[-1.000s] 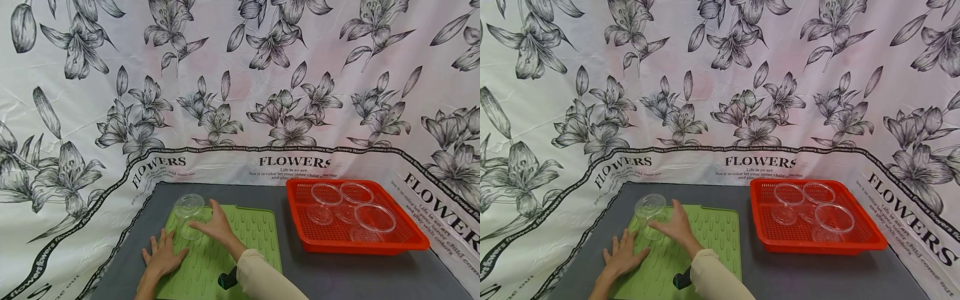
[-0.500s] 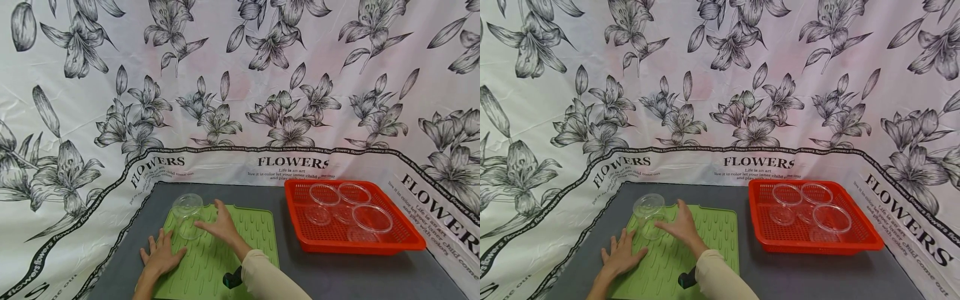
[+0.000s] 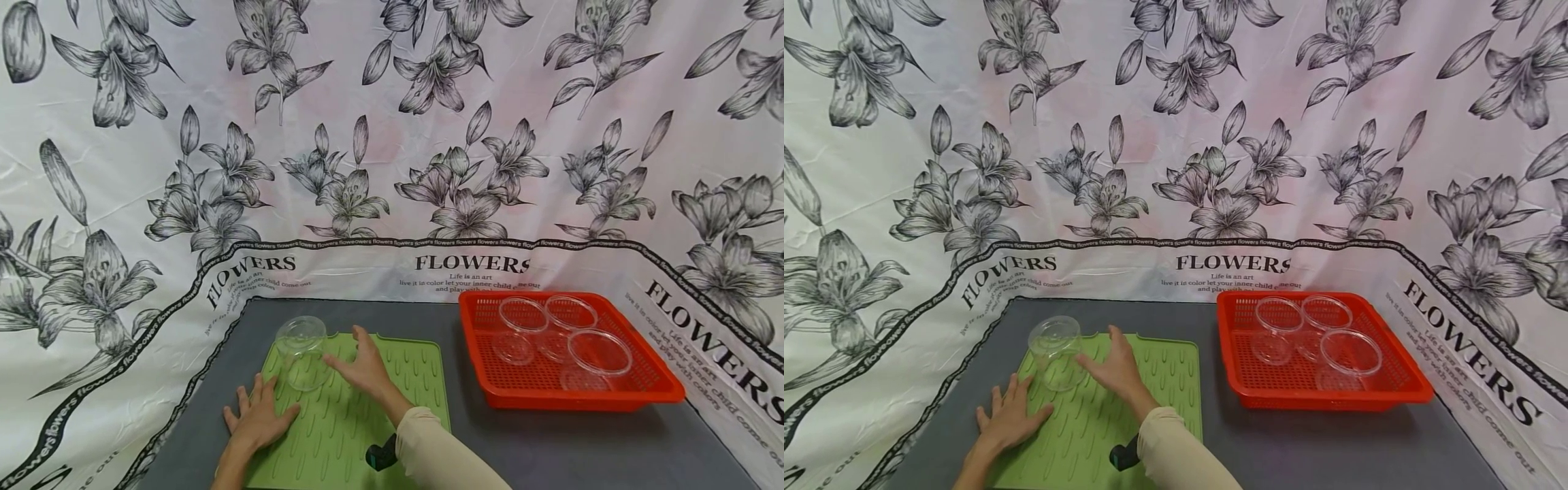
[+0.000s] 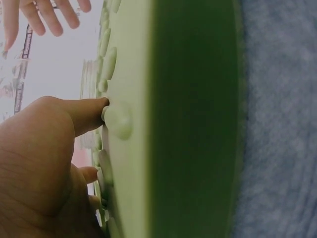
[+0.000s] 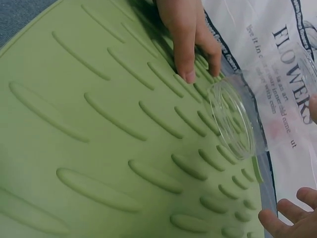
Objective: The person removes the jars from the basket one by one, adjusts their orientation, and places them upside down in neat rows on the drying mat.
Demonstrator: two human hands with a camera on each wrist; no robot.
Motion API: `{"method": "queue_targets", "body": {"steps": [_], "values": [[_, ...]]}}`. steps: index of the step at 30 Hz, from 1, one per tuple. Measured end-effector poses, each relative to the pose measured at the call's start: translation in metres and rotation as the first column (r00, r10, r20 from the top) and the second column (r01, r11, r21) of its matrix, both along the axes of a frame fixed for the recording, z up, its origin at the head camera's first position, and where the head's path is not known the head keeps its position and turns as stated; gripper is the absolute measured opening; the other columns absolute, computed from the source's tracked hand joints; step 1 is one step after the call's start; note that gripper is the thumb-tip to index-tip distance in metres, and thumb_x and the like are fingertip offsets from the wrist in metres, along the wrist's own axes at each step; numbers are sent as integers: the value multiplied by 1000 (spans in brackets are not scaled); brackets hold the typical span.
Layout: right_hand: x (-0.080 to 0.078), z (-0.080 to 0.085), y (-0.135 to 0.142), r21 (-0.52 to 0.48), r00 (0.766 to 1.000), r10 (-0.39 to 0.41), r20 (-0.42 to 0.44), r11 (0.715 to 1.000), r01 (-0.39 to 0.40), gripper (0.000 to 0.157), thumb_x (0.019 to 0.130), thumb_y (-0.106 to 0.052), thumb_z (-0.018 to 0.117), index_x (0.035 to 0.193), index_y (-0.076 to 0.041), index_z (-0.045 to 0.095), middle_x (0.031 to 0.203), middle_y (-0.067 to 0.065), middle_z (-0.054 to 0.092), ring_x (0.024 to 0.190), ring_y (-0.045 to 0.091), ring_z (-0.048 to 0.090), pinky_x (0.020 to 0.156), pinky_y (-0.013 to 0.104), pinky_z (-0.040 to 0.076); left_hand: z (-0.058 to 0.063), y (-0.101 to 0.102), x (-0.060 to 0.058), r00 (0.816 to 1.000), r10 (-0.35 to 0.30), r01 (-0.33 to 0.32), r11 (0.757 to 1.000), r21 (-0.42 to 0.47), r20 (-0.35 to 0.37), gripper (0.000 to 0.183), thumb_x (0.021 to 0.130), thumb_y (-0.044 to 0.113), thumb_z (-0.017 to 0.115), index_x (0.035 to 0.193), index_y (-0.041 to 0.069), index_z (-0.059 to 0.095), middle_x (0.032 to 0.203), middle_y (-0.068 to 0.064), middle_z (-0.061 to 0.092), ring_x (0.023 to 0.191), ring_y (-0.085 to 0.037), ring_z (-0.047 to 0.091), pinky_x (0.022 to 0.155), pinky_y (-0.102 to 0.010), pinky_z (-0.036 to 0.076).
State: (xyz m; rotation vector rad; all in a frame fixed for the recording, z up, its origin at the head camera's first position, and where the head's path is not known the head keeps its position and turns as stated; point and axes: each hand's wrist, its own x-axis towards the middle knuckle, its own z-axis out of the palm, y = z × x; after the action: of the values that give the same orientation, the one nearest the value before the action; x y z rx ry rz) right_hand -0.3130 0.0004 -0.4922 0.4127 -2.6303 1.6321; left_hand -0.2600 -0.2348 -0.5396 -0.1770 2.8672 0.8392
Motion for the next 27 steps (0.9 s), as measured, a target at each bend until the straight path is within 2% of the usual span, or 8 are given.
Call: {"method": "queue_targets", "body": {"steps": [8,27], "values": [[-2,-3,3,11,999,-41,5,999,41,84,96,-51,67,159,-9,30,158,18,42,143,39,46,108,59,47,0,0,0,1000,-1,1,1000,13,-2,99,93,61,61,161,2,21,166,-32,-6,146,-65,-15,106,-85,-15],[-1,-4,11,-13,998,-57,-19,998,56,79,98,-52,61,158,-9,32,158,19,42,143,40,45,109,60,45,1,-1,1,1000,-2,2,1000,16,2,99,93,62,61,161,2,21,166,-33,-5,146,-65,-14,106,-86,-13]]}}
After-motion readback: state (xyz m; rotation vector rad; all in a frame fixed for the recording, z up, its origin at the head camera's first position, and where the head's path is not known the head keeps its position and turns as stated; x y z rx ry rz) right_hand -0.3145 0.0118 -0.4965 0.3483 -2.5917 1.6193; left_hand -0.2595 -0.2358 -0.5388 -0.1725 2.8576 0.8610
